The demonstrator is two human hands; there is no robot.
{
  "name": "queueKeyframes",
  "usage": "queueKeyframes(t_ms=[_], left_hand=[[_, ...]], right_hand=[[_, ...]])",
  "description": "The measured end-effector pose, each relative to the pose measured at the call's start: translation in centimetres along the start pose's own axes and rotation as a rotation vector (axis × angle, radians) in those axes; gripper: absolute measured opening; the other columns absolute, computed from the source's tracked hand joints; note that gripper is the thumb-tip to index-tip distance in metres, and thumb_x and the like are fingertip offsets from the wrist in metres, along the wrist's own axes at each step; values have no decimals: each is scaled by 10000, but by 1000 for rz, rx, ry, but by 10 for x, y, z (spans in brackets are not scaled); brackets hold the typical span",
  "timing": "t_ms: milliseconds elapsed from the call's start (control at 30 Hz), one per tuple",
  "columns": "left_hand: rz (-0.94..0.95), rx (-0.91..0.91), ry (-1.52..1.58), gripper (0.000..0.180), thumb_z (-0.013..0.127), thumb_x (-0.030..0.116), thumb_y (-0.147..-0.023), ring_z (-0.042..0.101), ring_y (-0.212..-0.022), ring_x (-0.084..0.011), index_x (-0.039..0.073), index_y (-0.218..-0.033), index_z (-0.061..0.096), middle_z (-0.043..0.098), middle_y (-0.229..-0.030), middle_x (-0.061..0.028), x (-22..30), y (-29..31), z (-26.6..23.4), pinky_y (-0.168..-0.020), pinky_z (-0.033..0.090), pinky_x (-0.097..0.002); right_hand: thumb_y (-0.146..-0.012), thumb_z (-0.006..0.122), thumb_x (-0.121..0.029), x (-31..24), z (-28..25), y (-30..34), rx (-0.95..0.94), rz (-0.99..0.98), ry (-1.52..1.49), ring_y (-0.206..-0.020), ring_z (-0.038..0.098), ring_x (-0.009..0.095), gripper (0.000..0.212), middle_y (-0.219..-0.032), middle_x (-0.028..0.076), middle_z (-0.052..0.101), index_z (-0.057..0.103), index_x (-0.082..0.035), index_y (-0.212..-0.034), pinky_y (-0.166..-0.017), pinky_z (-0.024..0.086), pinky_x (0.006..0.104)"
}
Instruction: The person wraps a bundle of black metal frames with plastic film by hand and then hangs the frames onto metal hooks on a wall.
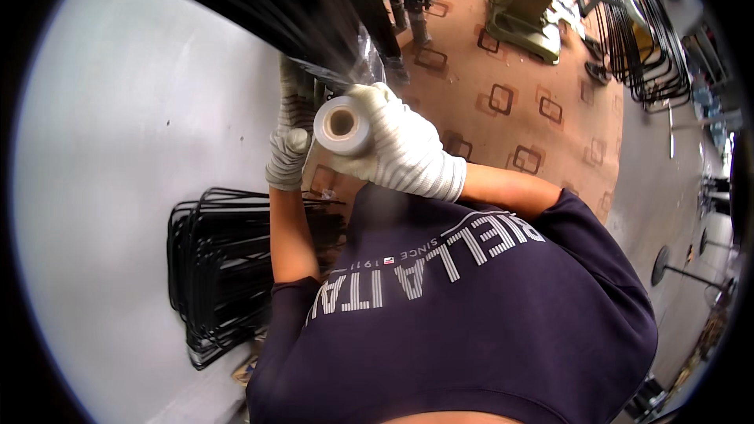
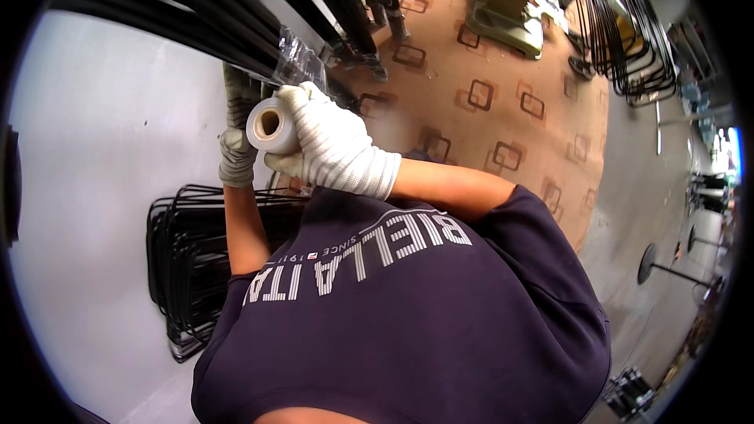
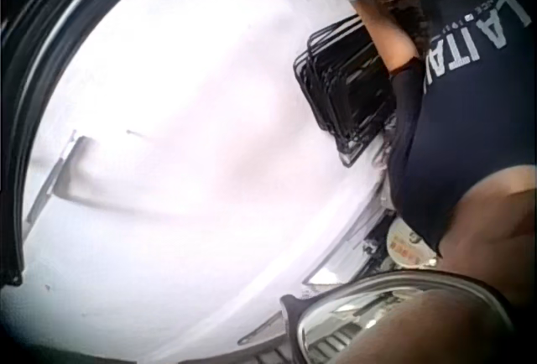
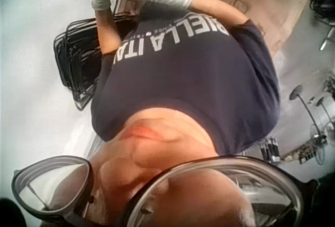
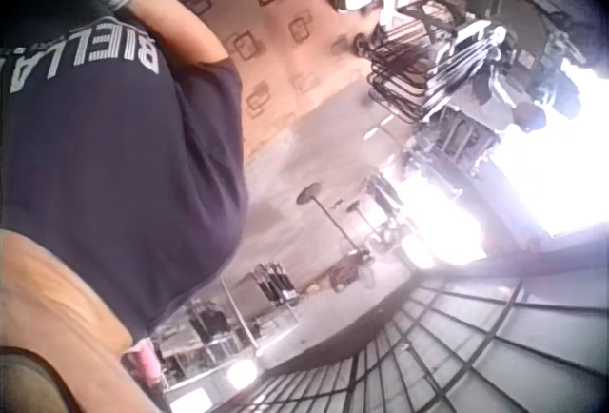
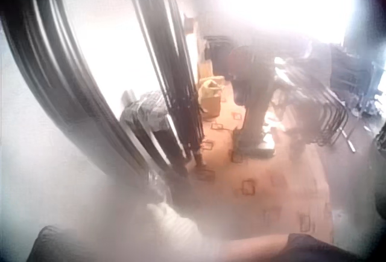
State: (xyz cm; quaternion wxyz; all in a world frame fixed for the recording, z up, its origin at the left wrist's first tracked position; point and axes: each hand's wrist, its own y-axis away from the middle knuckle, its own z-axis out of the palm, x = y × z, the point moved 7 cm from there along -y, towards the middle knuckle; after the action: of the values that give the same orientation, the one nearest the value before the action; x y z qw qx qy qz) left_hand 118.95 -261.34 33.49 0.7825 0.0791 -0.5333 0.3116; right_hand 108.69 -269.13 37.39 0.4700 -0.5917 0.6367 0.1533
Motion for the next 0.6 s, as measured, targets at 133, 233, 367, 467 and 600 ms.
queueKeyframes(t_ms=[133, 233, 367, 467, 600], left_hand=[[56, -60, -193, 1161, 824, 420, -517, 387, -1209, -206, 166, -1414, 133, 353, -1341, -78, 22, 32, -11, -1007, 337, -353], [-11, 96, -491, 1000, 826, 317, -561, 455, -1114, -193, 132, -1342, 229, 436, -1234, -80, 17, 60, -29, -922, 408, -338], [423, 326, -524, 614, 779, 128, -672, 516, -973, -147, 84, -1125, 366, 499, -1081, -72, 23, 78, -60, -804, 470, -286], [250, 451, -285, 667, 762, 45, -661, 525, -947, -143, 82, -1181, 346, 494, -1097, -74, 26, 82, -103, -817, 472, -292], [320, 467, -214, 714, 779, 60, -643, 534, -933, -152, 78, -1212, 347, 512, -1078, -72, 51, 74, -121, -790, 484, -286]], right_hand=[[-603, 773, -290, -12, 33, -7, -29, 58, -22, -959, 560, 297, 718, -1062, 144, 519, 402, -48, -1169, -812, 470, 351], [-601, 799, -284, -27, 53, -18, -86, 164, -134, -1013, 544, 239, 750, -1085, 124, 538, 402, -58, -1196, -855, 450, 333], [-694, 742, -233, -29, 68, -27, -152, 188, -350, -916, 570, 204, 625, -1000, 101, 575, 414, -45, -1192, -784, 477, 317], [-670, 753, -119, -22, 46, -53, 295, 175, -526, -860, 544, 129, 620, -960, 62, 571, 418, -58, -1188, -738, 482, 291], [-639, 750, -71, -11, 73, -110, 184, 261, -409, -837, 539, 107, 580, -946, 30, 573, 447, -86, -1133, -731, 483, 289]])
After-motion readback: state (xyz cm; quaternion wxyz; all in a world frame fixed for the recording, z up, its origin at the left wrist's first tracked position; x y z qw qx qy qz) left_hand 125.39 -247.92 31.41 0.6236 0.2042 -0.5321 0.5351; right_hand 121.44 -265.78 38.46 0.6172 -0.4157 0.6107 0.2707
